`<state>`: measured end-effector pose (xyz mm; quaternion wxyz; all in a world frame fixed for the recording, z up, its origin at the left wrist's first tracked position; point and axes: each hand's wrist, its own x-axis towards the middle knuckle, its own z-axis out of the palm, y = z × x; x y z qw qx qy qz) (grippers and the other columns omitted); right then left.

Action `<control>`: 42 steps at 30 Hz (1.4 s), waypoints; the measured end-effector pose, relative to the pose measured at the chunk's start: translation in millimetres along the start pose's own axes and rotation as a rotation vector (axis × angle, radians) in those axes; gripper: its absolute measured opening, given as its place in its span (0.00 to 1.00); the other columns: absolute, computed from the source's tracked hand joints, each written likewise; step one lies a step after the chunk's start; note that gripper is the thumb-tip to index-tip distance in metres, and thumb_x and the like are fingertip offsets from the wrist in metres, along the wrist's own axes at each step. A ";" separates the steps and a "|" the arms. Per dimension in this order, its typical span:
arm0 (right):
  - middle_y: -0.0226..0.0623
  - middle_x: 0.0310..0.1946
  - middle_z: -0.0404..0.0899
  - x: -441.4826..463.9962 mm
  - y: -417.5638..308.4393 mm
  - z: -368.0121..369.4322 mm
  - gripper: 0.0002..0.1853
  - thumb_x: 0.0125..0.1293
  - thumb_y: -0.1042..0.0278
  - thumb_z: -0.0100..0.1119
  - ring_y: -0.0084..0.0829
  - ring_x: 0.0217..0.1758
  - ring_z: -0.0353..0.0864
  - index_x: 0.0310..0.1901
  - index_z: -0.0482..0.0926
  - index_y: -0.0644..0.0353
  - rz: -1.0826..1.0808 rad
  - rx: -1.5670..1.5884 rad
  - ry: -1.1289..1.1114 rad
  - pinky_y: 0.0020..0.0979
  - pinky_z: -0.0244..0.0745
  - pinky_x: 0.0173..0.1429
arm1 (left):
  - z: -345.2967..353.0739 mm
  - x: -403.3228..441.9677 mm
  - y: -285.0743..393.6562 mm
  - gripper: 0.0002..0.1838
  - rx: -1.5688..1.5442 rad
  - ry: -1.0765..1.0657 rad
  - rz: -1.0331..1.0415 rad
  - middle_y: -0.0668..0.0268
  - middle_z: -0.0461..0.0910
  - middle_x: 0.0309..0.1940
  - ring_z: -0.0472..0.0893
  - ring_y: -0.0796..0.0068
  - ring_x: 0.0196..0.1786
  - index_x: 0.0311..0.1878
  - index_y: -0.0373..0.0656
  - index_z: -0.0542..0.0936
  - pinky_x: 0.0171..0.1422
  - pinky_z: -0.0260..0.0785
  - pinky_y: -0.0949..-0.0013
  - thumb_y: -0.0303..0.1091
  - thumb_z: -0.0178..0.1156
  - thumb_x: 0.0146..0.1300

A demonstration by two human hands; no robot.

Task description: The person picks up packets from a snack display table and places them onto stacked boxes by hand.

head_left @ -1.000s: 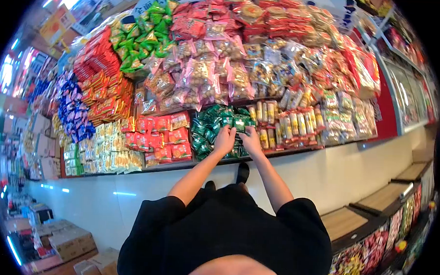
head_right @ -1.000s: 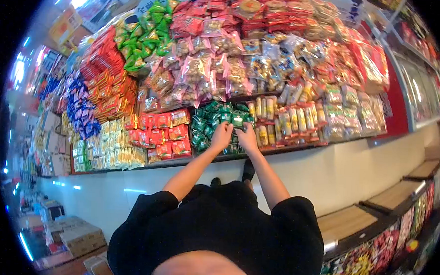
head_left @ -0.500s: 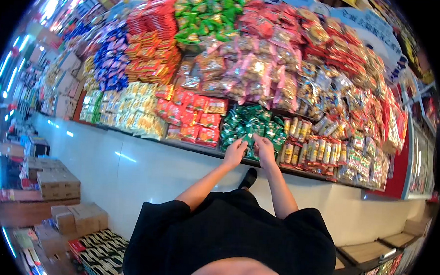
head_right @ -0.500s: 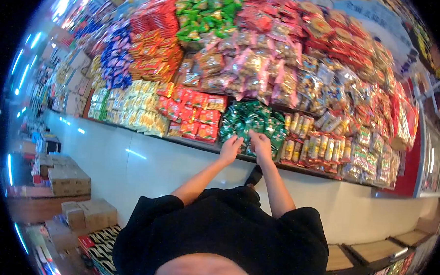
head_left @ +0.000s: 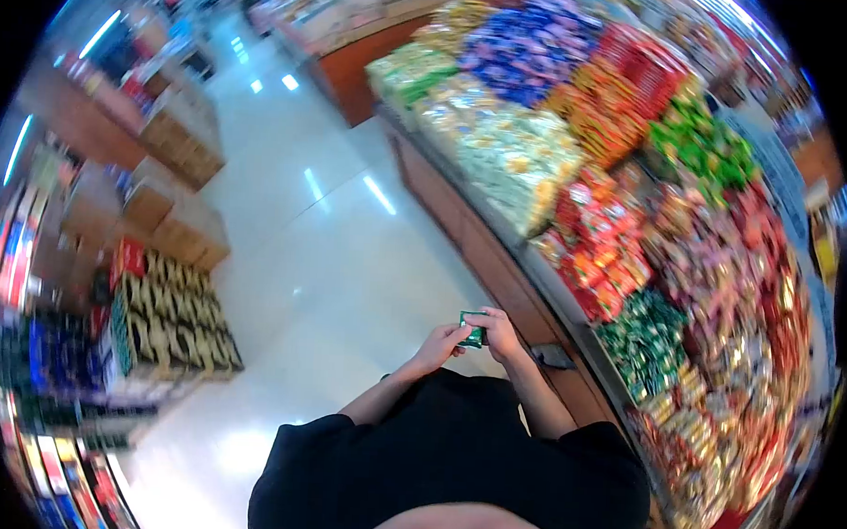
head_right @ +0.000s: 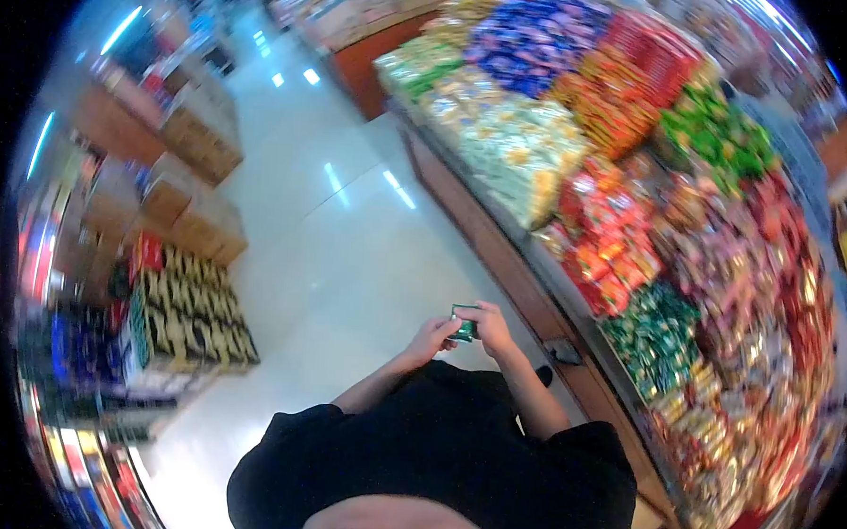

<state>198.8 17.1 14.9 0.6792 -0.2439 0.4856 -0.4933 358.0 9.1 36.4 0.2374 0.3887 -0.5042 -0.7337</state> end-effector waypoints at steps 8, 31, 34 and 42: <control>0.29 0.24 0.74 69.2 18.9 191.1 0.08 0.59 0.65 0.63 0.20 0.27 0.74 0.29 0.75 0.58 0.268 -0.278 -0.407 0.21 0.67 0.30 | -155.1 -86.1 -12.3 0.18 -0.163 0.388 0.080 0.73 0.74 0.25 0.67 0.86 0.25 0.34 0.42 0.78 0.29 0.59 0.79 0.49 0.52 0.66; 0.21 0.25 0.71 323.9 102.4 630.7 0.16 0.70 0.54 0.50 0.14 0.28 0.66 0.33 0.77 0.59 0.416 -0.646 -1.402 0.20 0.63 0.32 | -530.0 -186.4 55.4 0.13 -0.444 1.150 0.313 0.77 0.72 0.27 0.66 0.88 0.28 0.42 0.42 0.78 0.33 0.59 0.80 0.42 0.54 0.66; 0.21 0.26 0.72 334.1 119.0 678.0 0.16 0.70 0.55 0.49 0.14 0.28 0.67 0.33 0.77 0.59 0.474 -0.693 -1.454 0.20 0.64 0.32 | -562.4 -195.2 40.5 0.13 -0.591 1.233 0.349 0.77 0.72 0.27 0.65 0.88 0.28 0.43 0.43 0.77 0.32 0.58 0.81 0.42 0.54 0.66; 0.24 0.27 0.74 355.7 204.6 794.9 0.15 0.70 0.55 0.50 0.15 0.27 0.71 0.34 0.76 0.59 0.622 -0.778 -1.330 0.21 0.67 0.31 | -677.0 -255.9 9.2 0.15 -0.712 1.284 0.450 0.66 0.79 0.38 0.77 0.79 0.39 0.48 0.36 0.76 0.45 0.69 0.74 0.37 0.51 0.66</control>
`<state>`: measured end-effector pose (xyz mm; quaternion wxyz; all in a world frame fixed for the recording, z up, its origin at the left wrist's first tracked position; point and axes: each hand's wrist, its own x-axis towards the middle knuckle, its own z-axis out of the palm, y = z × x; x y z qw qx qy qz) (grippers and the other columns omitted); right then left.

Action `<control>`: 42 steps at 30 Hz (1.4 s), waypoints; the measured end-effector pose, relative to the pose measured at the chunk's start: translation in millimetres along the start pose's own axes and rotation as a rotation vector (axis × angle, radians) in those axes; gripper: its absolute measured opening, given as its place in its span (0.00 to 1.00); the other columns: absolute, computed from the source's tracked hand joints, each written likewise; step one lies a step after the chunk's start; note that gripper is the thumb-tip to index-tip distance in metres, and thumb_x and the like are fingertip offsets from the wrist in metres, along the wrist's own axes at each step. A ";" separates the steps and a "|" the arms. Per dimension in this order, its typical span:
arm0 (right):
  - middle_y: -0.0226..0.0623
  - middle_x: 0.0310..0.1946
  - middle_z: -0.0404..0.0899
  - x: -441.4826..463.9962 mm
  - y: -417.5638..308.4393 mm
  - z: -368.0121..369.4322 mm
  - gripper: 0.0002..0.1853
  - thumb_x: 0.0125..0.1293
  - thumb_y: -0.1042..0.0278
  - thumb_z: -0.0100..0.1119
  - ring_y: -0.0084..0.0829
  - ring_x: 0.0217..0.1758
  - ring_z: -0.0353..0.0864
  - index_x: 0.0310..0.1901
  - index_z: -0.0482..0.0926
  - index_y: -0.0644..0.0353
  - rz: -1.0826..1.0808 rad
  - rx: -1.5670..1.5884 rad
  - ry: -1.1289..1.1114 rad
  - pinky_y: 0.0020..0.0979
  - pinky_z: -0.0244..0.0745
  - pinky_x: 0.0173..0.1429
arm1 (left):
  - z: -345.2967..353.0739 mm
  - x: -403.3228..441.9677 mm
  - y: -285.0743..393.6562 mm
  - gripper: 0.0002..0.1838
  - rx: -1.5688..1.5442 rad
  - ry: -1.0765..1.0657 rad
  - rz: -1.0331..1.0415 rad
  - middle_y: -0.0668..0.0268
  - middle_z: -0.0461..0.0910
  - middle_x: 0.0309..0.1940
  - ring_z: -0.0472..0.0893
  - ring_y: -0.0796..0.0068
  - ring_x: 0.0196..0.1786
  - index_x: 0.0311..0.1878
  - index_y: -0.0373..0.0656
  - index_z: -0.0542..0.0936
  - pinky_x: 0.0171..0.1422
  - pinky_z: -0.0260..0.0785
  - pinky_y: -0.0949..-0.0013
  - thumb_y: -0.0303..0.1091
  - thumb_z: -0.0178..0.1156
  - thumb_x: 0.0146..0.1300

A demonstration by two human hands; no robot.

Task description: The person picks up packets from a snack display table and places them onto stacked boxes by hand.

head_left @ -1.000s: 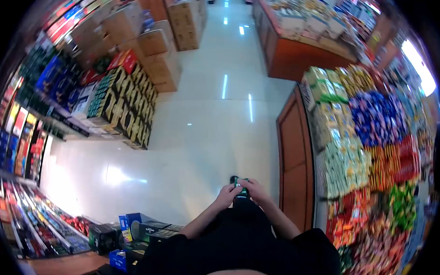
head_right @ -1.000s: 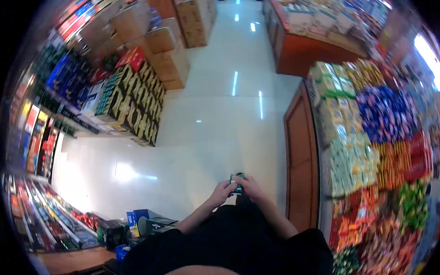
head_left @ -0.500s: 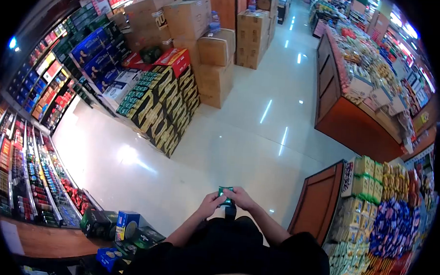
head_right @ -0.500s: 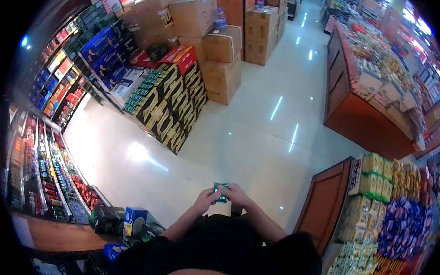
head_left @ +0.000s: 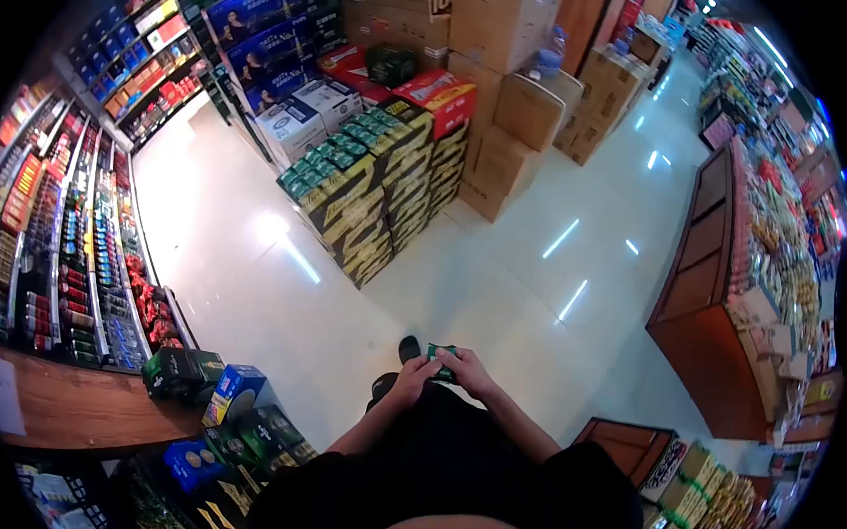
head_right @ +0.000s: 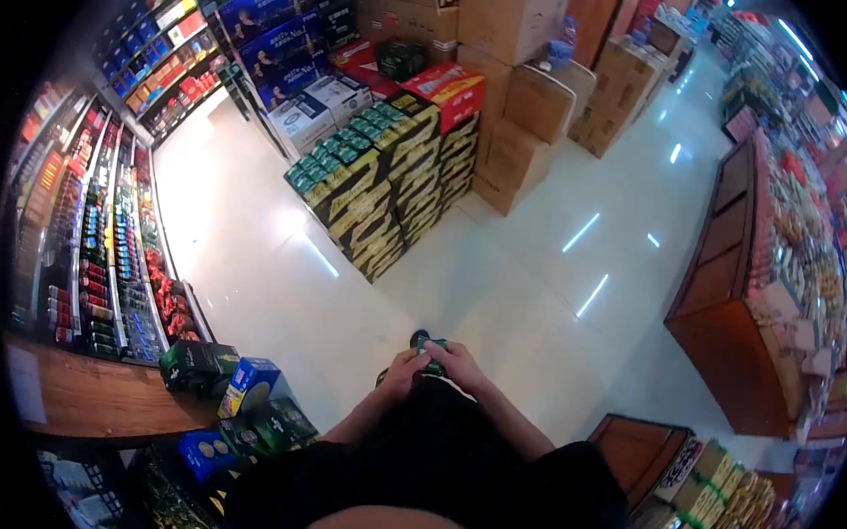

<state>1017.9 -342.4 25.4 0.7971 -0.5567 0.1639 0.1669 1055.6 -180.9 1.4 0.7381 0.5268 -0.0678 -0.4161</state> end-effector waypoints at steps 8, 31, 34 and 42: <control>0.22 0.21 0.70 126.1 -122.7 -9.7 0.18 0.68 0.48 0.49 0.14 0.21 0.64 0.33 0.75 0.57 -0.027 -0.105 0.156 0.20 0.59 0.24 | -48.8 149.6 118.7 0.14 0.092 -0.043 0.023 0.72 0.76 0.32 0.72 0.84 0.32 0.45 0.41 0.77 0.36 0.63 0.78 0.41 0.51 0.68; 0.28 0.22 0.73 490.7 -312.9 -142.0 0.15 0.64 0.55 0.57 0.18 0.22 0.69 0.36 0.76 0.61 0.029 -0.324 -0.030 0.21 0.63 0.24 | -137.5 481.8 278.3 0.17 0.220 0.529 0.049 0.72 0.71 0.21 0.67 0.85 0.20 0.36 0.41 0.76 0.23 0.58 0.77 0.46 0.50 0.69; 0.29 0.24 0.73 523.0 -349.0 -138.1 0.14 0.64 0.57 0.58 0.18 0.23 0.70 0.37 0.75 0.62 -0.041 -0.303 -0.029 0.21 0.63 0.24 | -147.4 515.0 304.1 0.15 0.084 0.611 0.048 0.72 0.71 0.21 0.66 0.85 0.18 0.37 0.44 0.75 0.22 0.57 0.79 0.46 0.51 0.68; 0.31 0.24 0.77 659.9 -335.8 -150.2 0.11 0.60 0.64 0.62 0.20 0.26 0.74 0.35 0.77 0.65 -0.212 -0.445 0.160 0.25 0.70 0.30 | -195.4 585.1 356.6 0.15 -0.475 0.488 -0.178 0.73 0.77 0.30 0.71 0.81 0.26 0.44 0.49 0.76 0.28 0.63 0.75 0.49 0.52 0.67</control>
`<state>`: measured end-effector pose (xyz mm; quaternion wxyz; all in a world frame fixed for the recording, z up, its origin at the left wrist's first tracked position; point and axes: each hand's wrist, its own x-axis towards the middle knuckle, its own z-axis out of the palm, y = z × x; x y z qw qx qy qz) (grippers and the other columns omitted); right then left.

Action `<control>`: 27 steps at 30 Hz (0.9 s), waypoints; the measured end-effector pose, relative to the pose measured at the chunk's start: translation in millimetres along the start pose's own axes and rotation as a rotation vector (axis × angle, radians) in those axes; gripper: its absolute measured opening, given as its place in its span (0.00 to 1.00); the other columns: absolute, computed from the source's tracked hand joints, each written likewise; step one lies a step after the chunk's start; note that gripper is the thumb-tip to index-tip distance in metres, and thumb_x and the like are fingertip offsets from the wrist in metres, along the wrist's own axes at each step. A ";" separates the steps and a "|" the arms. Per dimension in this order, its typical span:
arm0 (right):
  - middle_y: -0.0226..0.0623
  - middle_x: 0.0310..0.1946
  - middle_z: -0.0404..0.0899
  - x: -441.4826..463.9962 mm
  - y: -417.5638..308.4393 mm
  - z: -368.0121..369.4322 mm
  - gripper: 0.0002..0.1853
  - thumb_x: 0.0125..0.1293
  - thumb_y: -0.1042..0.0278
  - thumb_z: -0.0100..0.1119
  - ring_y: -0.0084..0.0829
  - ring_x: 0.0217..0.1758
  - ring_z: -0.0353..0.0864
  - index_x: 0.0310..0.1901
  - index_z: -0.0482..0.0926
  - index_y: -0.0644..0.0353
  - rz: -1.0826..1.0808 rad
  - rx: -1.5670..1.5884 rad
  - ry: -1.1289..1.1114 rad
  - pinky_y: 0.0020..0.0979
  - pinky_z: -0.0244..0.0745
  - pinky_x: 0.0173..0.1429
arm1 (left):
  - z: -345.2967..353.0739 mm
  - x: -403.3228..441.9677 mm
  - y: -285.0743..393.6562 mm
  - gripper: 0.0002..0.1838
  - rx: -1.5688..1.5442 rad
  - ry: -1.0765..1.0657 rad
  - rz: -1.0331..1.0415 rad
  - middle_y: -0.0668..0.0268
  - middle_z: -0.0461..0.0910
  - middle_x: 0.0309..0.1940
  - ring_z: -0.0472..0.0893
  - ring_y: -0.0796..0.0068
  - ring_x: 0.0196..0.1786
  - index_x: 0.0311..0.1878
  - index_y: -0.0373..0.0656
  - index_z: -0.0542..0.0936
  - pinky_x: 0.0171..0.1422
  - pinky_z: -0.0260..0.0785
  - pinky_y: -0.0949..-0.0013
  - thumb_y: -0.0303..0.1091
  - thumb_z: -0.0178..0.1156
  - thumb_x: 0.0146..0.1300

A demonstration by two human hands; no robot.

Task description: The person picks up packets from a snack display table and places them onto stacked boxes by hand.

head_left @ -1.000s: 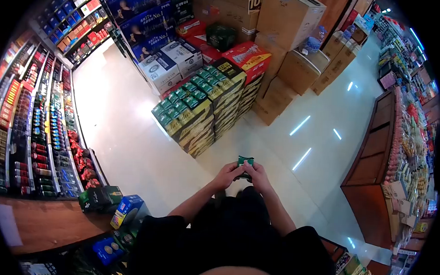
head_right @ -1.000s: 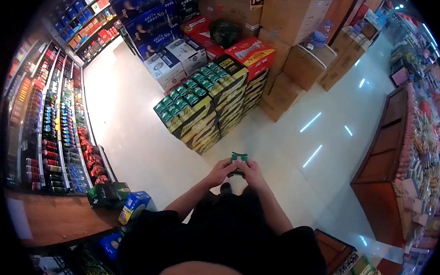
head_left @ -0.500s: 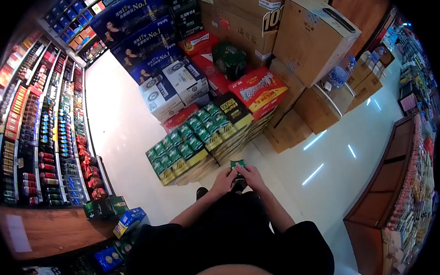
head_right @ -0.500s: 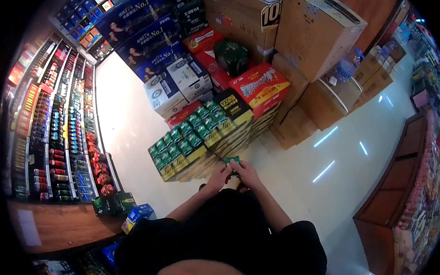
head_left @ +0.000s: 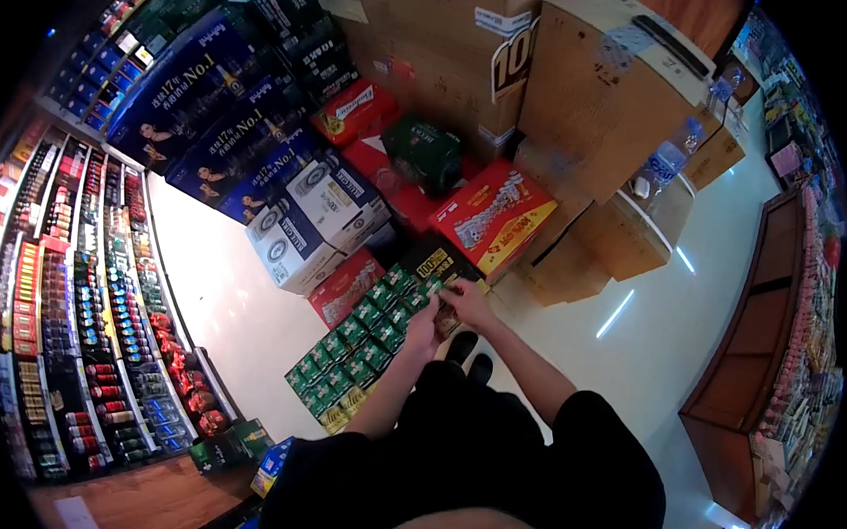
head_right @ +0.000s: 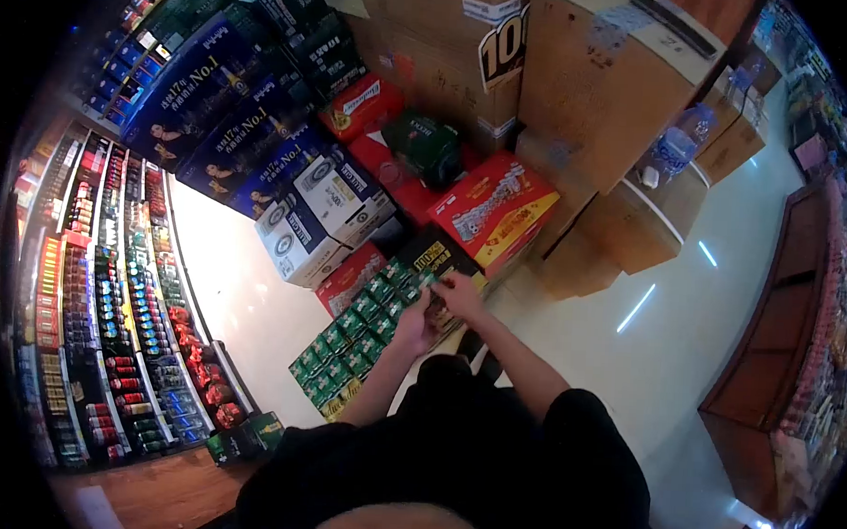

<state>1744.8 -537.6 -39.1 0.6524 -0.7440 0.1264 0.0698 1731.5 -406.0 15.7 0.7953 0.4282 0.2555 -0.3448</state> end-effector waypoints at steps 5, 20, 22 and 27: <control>0.38 0.25 0.78 47.9 19.0 2.2 0.14 0.59 0.65 0.60 0.23 0.25 0.77 0.41 0.76 0.69 0.047 -0.165 0.099 0.27 0.71 0.29 | -13.0 25.5 12.3 0.14 0.162 -0.062 -0.088 0.73 0.77 0.34 0.70 0.82 0.26 0.49 0.48 0.75 0.31 0.64 0.75 0.44 0.53 0.65; 0.44 0.29 0.80 71.2 -12.7 20.4 0.22 0.57 0.51 0.62 0.40 0.31 0.80 0.45 0.79 0.60 0.011 -0.423 0.161 0.36 0.74 0.37 | -12.9 49.9 12.8 0.08 0.312 -0.039 -0.172 0.68 0.76 0.33 0.72 0.81 0.27 0.44 0.45 0.71 0.29 0.65 0.77 0.35 0.49 0.64; 0.45 0.29 0.80 64.0 -21.9 15.8 0.23 0.56 0.48 0.62 0.43 0.34 0.80 0.43 0.79 0.60 0.073 -0.395 0.145 0.37 0.74 0.39 | -7.1 45.2 6.4 0.08 0.394 -0.073 -0.175 0.67 0.76 0.32 0.72 0.80 0.26 0.44 0.45 0.71 0.28 0.65 0.77 0.33 0.47 0.63; 0.42 0.25 0.79 32.1 -5.1 7.6 0.19 0.57 0.51 0.61 0.41 0.30 0.80 0.41 0.78 0.59 0.013 -0.375 0.332 0.38 0.74 0.36 | 12.3 27.0 -15.6 0.09 0.582 -0.158 -0.253 0.65 0.76 0.31 0.72 0.78 0.23 0.44 0.43 0.72 0.26 0.65 0.76 0.30 0.48 0.61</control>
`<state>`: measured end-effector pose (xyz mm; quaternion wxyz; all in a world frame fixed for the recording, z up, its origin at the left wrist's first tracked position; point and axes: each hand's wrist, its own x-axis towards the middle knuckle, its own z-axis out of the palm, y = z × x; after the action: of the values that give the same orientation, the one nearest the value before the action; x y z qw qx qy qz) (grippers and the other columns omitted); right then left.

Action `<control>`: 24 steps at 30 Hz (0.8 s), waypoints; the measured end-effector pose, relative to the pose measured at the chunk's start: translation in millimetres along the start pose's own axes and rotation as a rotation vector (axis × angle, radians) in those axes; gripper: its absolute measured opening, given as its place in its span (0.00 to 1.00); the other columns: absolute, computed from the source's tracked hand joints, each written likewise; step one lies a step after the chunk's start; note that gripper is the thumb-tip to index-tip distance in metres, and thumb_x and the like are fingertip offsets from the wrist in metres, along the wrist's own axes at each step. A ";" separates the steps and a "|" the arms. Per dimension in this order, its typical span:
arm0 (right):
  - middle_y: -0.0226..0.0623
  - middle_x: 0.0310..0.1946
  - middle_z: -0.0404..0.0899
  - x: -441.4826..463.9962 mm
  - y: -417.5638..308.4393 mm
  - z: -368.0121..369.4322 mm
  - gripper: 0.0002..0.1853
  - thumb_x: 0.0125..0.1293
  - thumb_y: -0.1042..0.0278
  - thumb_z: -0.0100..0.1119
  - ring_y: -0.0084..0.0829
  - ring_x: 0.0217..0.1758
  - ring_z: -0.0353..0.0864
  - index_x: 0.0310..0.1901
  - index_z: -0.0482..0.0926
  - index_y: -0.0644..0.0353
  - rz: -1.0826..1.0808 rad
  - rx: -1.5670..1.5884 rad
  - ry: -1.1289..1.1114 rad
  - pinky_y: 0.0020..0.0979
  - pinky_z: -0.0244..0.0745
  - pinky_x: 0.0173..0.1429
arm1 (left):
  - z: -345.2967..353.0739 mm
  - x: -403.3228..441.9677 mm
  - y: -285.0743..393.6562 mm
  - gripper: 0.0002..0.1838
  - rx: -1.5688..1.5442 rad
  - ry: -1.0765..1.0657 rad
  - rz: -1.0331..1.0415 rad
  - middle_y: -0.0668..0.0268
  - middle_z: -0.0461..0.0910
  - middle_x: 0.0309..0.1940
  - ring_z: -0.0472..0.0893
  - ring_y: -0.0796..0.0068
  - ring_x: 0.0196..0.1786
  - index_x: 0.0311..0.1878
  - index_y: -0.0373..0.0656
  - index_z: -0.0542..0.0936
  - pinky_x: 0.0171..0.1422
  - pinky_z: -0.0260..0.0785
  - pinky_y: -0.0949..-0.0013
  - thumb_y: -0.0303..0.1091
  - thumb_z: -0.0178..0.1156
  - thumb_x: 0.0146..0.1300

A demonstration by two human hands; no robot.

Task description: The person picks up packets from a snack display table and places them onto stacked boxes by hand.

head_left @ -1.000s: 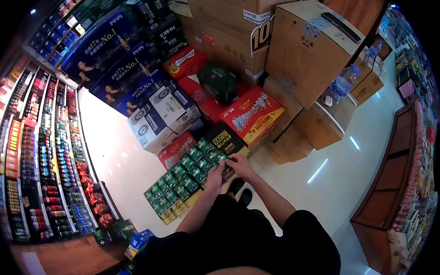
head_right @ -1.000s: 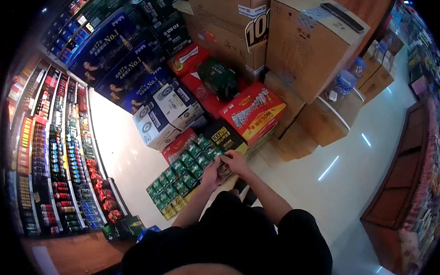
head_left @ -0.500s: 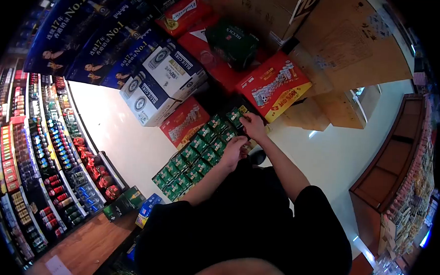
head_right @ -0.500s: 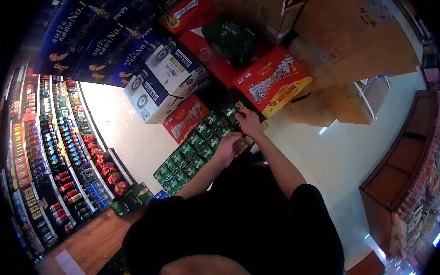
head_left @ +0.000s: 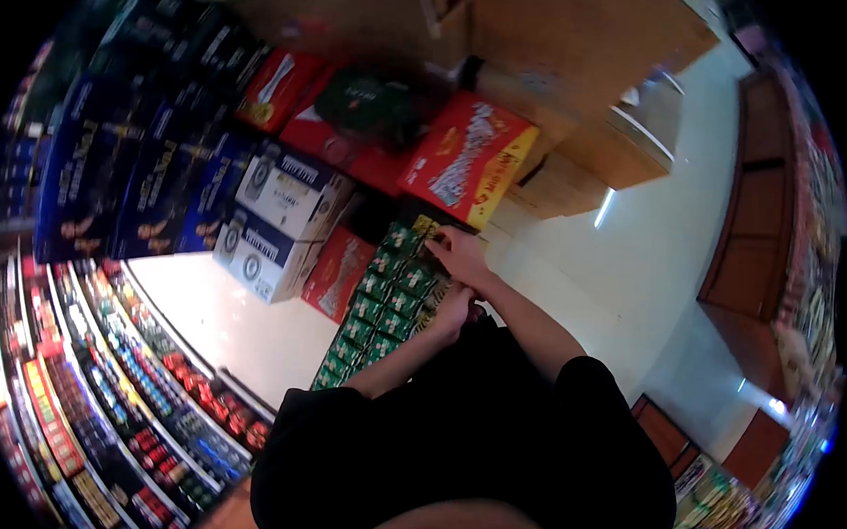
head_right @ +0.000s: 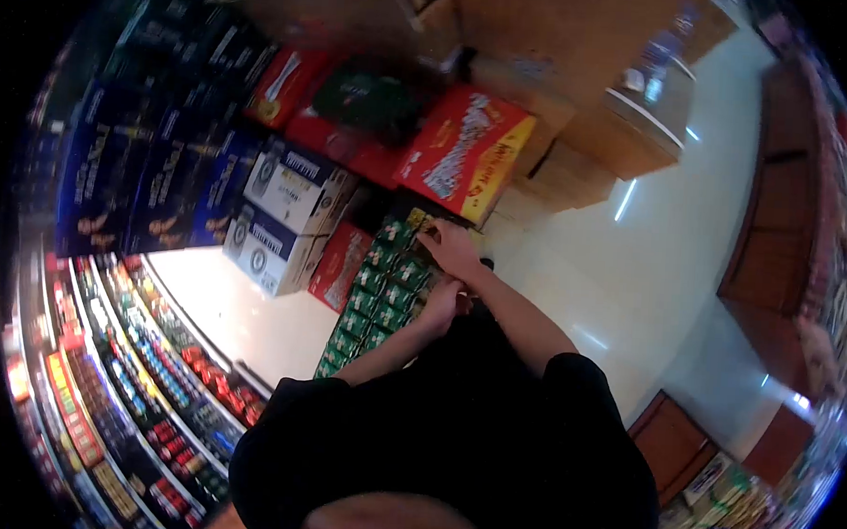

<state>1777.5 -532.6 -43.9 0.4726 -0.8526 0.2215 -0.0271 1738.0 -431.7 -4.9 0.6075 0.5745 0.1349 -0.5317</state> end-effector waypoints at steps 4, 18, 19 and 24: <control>0.42 0.24 0.78 -63.5 37.8 -45.6 0.13 0.59 0.58 0.58 0.41 0.28 0.79 0.36 0.78 0.60 0.115 0.096 0.173 0.37 0.73 0.35 | 12.7 20.2 -40.2 0.09 0.339 -0.190 -0.020 0.64 0.76 0.30 0.74 0.77 0.24 0.43 0.41 0.73 0.27 0.65 0.74 0.33 0.50 0.61; 0.49 0.22 0.77 -709.3 312.1 109.0 0.12 0.56 0.62 0.52 0.47 0.25 0.78 0.26 0.74 0.65 1.377 0.069 0.670 0.43 0.74 0.32 | -52.7 112.5 -252.7 0.18 1.935 -0.347 -0.080 0.50 0.81 0.32 0.81 0.52 0.41 0.36 0.37 0.81 0.46 0.70 0.54 0.42 0.51 0.55; 0.40 0.14 0.70 -768.5 352.8 196.1 0.09 0.55 0.68 0.52 0.38 0.14 0.71 0.21 0.69 0.60 1.395 0.309 0.971 0.38 0.67 0.17 | -30.6 83.8 -247.0 0.18 2.027 -0.530 -0.068 0.50 0.81 0.32 0.81 0.52 0.41 0.37 0.36 0.81 0.46 0.71 0.54 0.42 0.51 0.55; 0.40 0.23 0.78 -853.7 188.8 309.3 0.09 0.55 0.64 0.54 0.37 0.19 0.77 0.30 0.78 0.61 1.433 0.332 0.256 0.40 0.71 0.23 | 23.8 63.1 -305.7 0.17 2.230 -0.662 -0.032 0.45 0.80 0.38 0.79 0.49 0.45 0.39 0.34 0.79 0.49 0.70 0.54 0.39 0.51 0.56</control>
<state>1021.3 -28.7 -229.6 0.4674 -0.4070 0.7692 0.1555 1507.6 -413.7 -216.1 -0.2364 0.6218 -0.5657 -0.4872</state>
